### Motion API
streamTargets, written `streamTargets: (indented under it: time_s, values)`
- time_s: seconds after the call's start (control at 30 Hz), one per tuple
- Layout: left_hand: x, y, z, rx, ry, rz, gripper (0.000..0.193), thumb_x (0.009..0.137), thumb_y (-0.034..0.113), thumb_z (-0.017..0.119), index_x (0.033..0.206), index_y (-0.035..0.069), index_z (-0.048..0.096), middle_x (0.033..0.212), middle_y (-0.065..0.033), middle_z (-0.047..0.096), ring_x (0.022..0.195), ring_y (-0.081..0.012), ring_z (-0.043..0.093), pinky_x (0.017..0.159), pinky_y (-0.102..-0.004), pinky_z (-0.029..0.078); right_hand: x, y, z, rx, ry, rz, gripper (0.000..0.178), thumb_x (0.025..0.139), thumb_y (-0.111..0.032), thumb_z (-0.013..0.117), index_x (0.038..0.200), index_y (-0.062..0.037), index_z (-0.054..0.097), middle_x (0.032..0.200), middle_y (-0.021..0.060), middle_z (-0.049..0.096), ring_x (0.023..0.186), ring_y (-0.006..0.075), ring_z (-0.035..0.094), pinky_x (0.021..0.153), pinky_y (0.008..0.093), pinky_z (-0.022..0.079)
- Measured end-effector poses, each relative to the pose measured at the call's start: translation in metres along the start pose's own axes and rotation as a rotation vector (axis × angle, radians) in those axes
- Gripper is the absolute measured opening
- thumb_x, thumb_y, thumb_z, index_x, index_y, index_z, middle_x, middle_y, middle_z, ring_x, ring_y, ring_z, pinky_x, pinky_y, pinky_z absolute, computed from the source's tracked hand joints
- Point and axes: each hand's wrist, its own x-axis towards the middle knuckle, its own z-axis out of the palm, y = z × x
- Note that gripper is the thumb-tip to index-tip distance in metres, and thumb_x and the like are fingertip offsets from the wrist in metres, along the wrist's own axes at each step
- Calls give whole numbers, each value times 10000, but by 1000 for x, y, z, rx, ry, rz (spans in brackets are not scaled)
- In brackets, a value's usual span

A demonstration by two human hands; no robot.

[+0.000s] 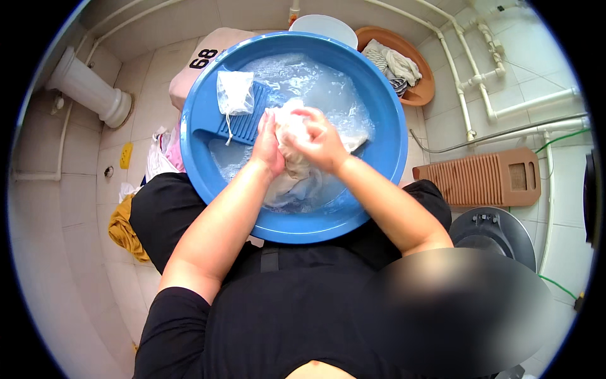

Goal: The person sits on the floor and hand-washes a white cloth in a blue basin filled with soapy water. They repeatedly scrub, squeeze, and wring the cloth, occasionally lifting it to inspect it before submerging it again. The person also briefly handles a pink cloth from a pile on the floor.

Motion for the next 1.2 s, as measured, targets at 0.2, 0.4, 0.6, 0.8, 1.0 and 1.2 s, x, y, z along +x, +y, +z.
streamTargets:
  time_s: [0.2,0.4,0.6,0.8,1.0,1.2]
  values:
    - [9,4,-27,97,-224,-305,357,905,424,404,910,109,573,833,-59,596,760,-197,585,700,-349,488,-17,-65,22,18,-103,-411,249,645,-176,688,599,-47,479,867,113,568,637,286,556,577,345,452]
    - [-48,10,66,253,259,-274,271,911,276,410,1034,62,521,963,-91,580,865,-213,576,754,-353,489,-1,10,24,-321,161,87,227,693,-270,648,621,-71,567,646,134,565,609,294,566,558,361,455]
    - [-3,0,-30,19,-176,-427,350,871,410,442,934,89,565,884,-86,597,868,-212,576,722,-363,485,-17,-27,32,-99,91,-14,219,691,-228,626,596,-47,547,631,148,555,595,315,555,543,371,445]
    - [-28,-1,40,103,97,-199,383,917,359,380,1122,50,480,1029,-97,554,925,-208,559,794,-322,472,5,88,27,19,400,413,331,736,-377,626,806,-56,590,853,159,613,779,339,590,703,386,476]
    - [-10,2,15,395,339,316,317,867,140,522,1124,-7,410,1006,-81,524,891,-148,523,787,-262,437,-8,120,-7,-479,152,561,540,709,-479,649,1021,-41,595,1046,160,580,1000,315,553,856,384,431]
    - [-7,9,9,424,306,504,297,854,79,538,1123,5,436,1002,-68,533,892,-119,524,783,-237,436,6,81,-19,-542,-314,852,584,721,-423,649,1133,-24,540,1124,165,567,994,300,571,871,353,433]
